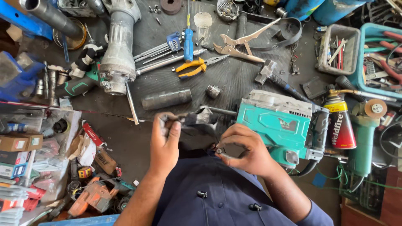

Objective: The person repairs a teal rotary hammer on a cluttered workbench. They tap a shaft with a mallet, unscrew a part with a screwdriver, wipe the tool body and a metal component with a cloth, pour liquid from a bottle into the housing, and handle the housing and a wooden piece while working on the tool.

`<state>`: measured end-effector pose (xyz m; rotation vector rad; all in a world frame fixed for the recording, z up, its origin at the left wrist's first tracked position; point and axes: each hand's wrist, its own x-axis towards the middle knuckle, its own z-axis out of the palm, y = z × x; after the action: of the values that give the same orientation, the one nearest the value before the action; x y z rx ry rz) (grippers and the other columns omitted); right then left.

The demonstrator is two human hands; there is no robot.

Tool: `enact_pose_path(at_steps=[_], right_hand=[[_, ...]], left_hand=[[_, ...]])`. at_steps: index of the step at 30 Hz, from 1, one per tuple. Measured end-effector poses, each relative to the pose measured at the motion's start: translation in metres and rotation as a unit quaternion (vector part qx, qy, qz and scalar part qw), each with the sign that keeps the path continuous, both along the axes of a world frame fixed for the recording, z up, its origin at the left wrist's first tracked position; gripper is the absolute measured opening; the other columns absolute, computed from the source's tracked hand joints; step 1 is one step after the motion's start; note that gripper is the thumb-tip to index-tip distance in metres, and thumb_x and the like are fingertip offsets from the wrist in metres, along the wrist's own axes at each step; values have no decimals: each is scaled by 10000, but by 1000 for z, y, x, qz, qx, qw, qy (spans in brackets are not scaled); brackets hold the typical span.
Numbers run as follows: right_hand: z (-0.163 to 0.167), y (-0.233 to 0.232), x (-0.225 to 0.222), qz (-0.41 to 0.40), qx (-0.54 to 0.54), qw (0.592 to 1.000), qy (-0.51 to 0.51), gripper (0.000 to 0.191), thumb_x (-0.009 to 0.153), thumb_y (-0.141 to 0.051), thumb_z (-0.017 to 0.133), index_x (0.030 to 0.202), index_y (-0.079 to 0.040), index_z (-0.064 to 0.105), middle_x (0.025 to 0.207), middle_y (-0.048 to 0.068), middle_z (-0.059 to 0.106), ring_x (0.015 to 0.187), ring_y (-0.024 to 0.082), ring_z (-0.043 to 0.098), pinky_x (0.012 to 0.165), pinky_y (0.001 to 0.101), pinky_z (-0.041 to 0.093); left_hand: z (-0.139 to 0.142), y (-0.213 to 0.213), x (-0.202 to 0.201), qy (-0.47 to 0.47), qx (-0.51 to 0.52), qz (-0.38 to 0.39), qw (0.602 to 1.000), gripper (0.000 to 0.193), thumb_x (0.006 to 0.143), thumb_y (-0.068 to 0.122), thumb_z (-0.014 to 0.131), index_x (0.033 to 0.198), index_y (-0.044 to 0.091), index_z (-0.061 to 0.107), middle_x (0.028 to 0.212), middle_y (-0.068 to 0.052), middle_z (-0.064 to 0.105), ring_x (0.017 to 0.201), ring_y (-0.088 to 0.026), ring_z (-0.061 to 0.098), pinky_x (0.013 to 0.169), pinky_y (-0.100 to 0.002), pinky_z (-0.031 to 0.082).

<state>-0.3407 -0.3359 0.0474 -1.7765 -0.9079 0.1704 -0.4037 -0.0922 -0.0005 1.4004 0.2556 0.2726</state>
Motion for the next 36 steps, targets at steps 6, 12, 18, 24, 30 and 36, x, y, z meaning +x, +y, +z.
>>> enact_pose_path(at_steps=[6, 12, 18, 24, 30, 36], right_hand=[[1, 3, -23, -61, -7, 998, 10, 256, 721, -65, 838, 956, -70, 739, 953, 51, 714, 900, 213, 697, 800, 321, 563], [-6, 53, -52, -134, 50, 989, 47, 258, 726, -15, 839, 955, -60, 727, 958, 62, 716, 904, 202, 676, 806, 317, 542], [-4, 126, -68, -217, 18, 975, 41, 265, 734, 2, 843, 965, -64, 733, 983, 61, 712, 906, 173, 697, 793, 301, 562], [-7, 167, -80, -286, -44, 957, -1, 273, 711, -29, 855, 960, -49, 745, 946, 77, 694, 889, 202, 686, 796, 306, 547], [-24, 190, -102, -395, -108, 902, 135, 158, 747, -63, 834, 853, -23, 724, 841, 81, 705, 797, 209, 695, 736, 295, 529], [-20, 183, -117, -429, -241, 865, 92, 269, 712, -104, 887, 774, -8, 644, 801, 112, 658, 784, 235, 651, 722, 320, 495]], left_hand=[[-1, 30, -11, 79, -373, -15, 924, 212, 966, 224, 582, 1163, 159, 536, 989, 23, 619, 885, -122, 642, 716, -319, 548], [-20, 50, -18, 195, -442, -84, 872, 305, 893, 168, 663, 1187, 105, 613, 1103, -41, 698, 1016, -191, 685, 877, -414, 577], [-25, 100, -18, 77, -49, -225, 970, 470, 911, 85, 745, 1328, -5, 548, 1236, -111, 665, 1134, -191, 635, 997, -396, 510], [-31, 145, -28, 243, -433, -377, 782, 430, 852, 149, 697, 1242, -15, 617, 1170, -127, 719, 1016, -239, 753, 762, -454, 653], [-69, 117, -36, 63, -266, -329, 904, 371, 973, 57, 784, 1294, -60, 638, 1135, -103, 718, 1058, -167, 680, 944, -331, 566], [-84, 116, -37, 141, -209, -414, 875, 372, 927, 153, 744, 1253, -14, 679, 1109, -5, 721, 1020, -75, 643, 901, -239, 528]])
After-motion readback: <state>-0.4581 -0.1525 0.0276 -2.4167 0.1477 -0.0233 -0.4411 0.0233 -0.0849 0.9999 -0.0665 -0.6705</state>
